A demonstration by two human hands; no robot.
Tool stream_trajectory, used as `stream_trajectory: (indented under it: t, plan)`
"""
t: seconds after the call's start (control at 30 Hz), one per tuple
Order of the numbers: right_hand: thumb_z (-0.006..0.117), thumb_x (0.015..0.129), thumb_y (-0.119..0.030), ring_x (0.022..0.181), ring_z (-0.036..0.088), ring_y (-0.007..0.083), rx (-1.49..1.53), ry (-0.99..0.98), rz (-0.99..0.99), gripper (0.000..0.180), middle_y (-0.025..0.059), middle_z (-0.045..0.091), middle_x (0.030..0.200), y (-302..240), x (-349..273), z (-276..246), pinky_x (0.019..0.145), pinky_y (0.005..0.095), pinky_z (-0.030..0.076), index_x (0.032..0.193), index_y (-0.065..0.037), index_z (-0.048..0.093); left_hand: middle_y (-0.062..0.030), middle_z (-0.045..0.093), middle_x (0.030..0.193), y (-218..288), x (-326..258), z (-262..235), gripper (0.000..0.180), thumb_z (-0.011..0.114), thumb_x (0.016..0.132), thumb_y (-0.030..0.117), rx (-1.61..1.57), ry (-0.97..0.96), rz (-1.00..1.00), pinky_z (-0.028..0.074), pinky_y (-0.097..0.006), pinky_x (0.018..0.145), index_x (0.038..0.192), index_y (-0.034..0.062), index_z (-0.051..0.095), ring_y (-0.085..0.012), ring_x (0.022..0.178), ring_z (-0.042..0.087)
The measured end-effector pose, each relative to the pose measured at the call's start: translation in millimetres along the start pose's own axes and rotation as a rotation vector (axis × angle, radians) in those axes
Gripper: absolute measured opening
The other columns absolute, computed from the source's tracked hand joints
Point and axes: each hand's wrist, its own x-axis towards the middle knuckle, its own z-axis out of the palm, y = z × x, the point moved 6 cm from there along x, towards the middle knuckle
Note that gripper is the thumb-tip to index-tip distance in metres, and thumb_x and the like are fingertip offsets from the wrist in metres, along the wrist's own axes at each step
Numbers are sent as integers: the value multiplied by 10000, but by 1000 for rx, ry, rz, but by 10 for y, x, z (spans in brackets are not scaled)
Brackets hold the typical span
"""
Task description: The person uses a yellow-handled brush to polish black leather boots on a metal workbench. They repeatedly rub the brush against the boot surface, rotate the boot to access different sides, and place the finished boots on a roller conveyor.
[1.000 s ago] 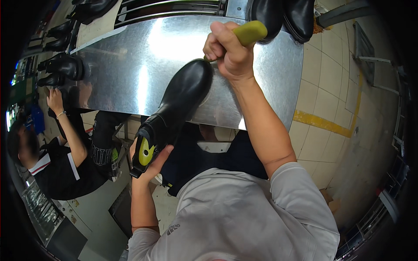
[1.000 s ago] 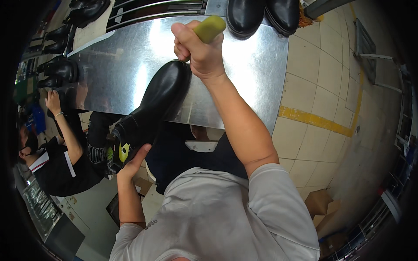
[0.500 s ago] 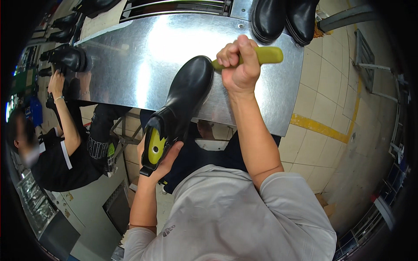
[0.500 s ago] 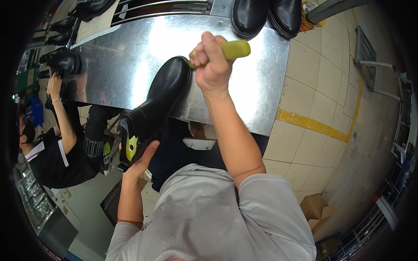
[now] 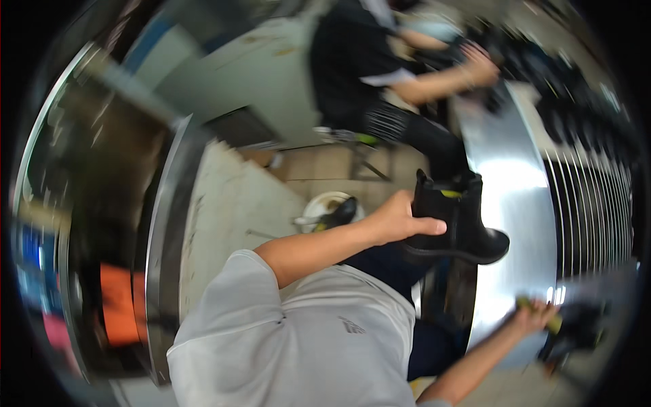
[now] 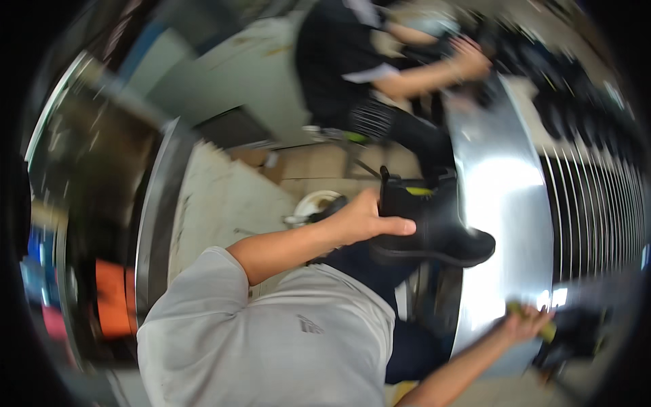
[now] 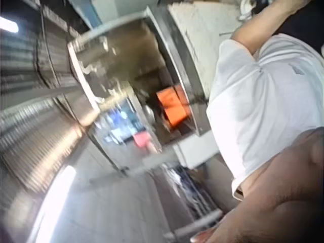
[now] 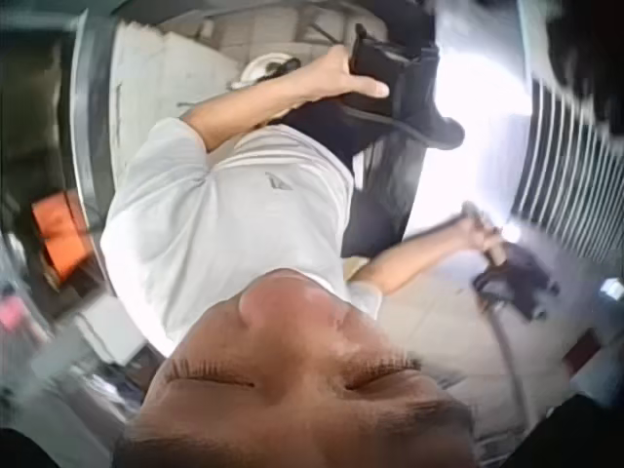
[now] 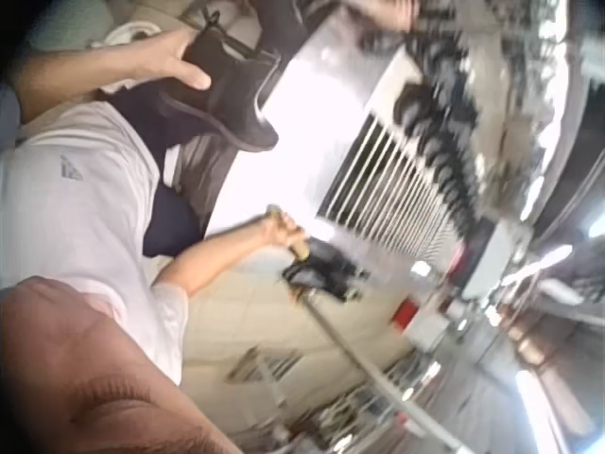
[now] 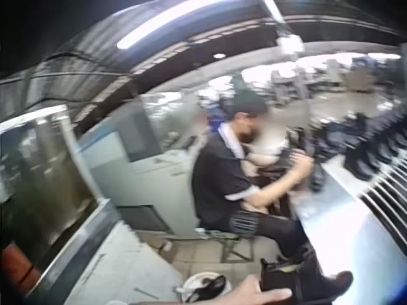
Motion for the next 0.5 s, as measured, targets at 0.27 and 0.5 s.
stream_trajectory:
  t: [0.27,0.5]
  plan:
    - [746,902,-340,471,533,224,-172,-287,-11,352,47,573,585,-38,-372,238,442,380,425,669,-126,593,-70,742,899,1158,-3015,-2043,380,867,798,279,112,1384,429,557,-297,727,966,-46,763,-137,783,692]
    - [721,949,-264,480,538,204,-185,-278,-49,256,43,571,597,-26,-602,332,462,352,455,775,-130,589,-149,733,1124,1356,-5177,-3450,506,888,789,183,222,2038,476,571,-365,862,1181,-71,692,-245,969,720]
